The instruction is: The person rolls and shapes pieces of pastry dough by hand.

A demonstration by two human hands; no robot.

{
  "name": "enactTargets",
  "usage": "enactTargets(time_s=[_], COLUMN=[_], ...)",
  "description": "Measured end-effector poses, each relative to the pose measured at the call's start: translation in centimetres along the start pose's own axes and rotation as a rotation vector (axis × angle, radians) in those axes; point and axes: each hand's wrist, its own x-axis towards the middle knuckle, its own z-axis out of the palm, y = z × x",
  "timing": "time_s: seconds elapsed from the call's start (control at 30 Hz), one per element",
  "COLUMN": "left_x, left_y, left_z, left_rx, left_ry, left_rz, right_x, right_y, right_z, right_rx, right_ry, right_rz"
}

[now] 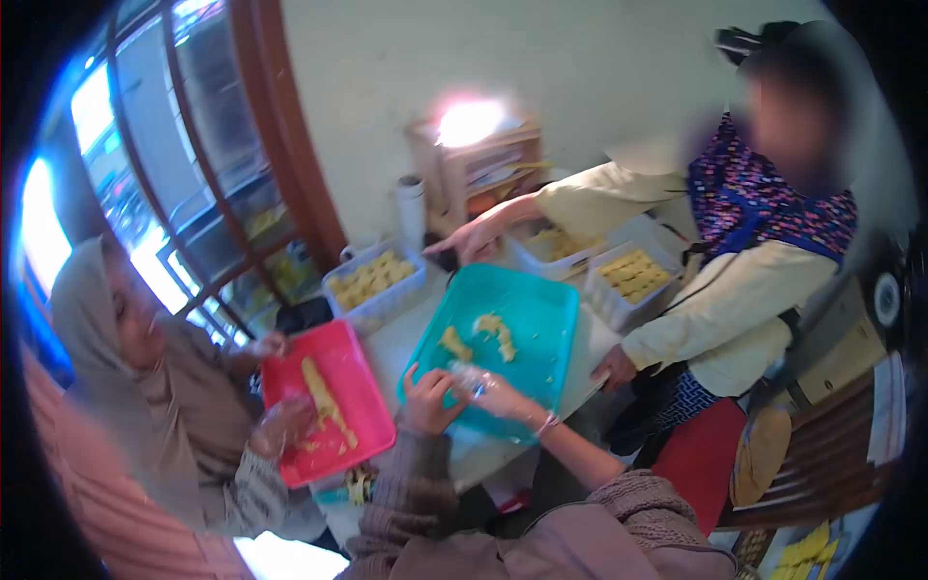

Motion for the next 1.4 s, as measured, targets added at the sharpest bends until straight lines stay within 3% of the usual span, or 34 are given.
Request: enactTargets(time_s=[0.1, 0.5, 0.7, 0.8, 0.9, 1.3, 1.4], left_x=[-0.3, -1.1, -1.5, -1.1, -1.4, -1.4, -1.0], left_y=[-0.3, -0.8, -0.6, -1.2, -1.4, -0.9, -0.5], left_z=[0.3, 0.8, 0.8, 0.8, 0.8, 0.3, -0.1], left_rx=[0.012, 0.003, 0.012, -0.013, -0.072, -0.251, -0.327], left_ry=[0.017, 0.009, -0.001, -0.019, -0.059, -0.033, -0.014], left_rz=[-0.004, 0.026, 0.03, 0.034, -0.004, -0.001, -0.027], right_x=[-0.2, -0.7, -1.1, -0.6, -1.4, -1.5, -1.3], right_y=[-2.6, -1.7, -1.8, 1.2, -2.6, -1.7, -1.3], right_z=[-0.2, 0.3, 0.5, 0.8, 0.4, 0.2, -0.1], right_rx=[-0.203, 0.08, -0.056, -0.153, -0.227, -0.09, 0.153], right_ry=[0.006, -0.03, -0.041, 0.013, -0.025, -0.02, -0.013], right_rz=[0.083, 0.121, 0.17, -0.076, 0.163, 0.225, 0.218])
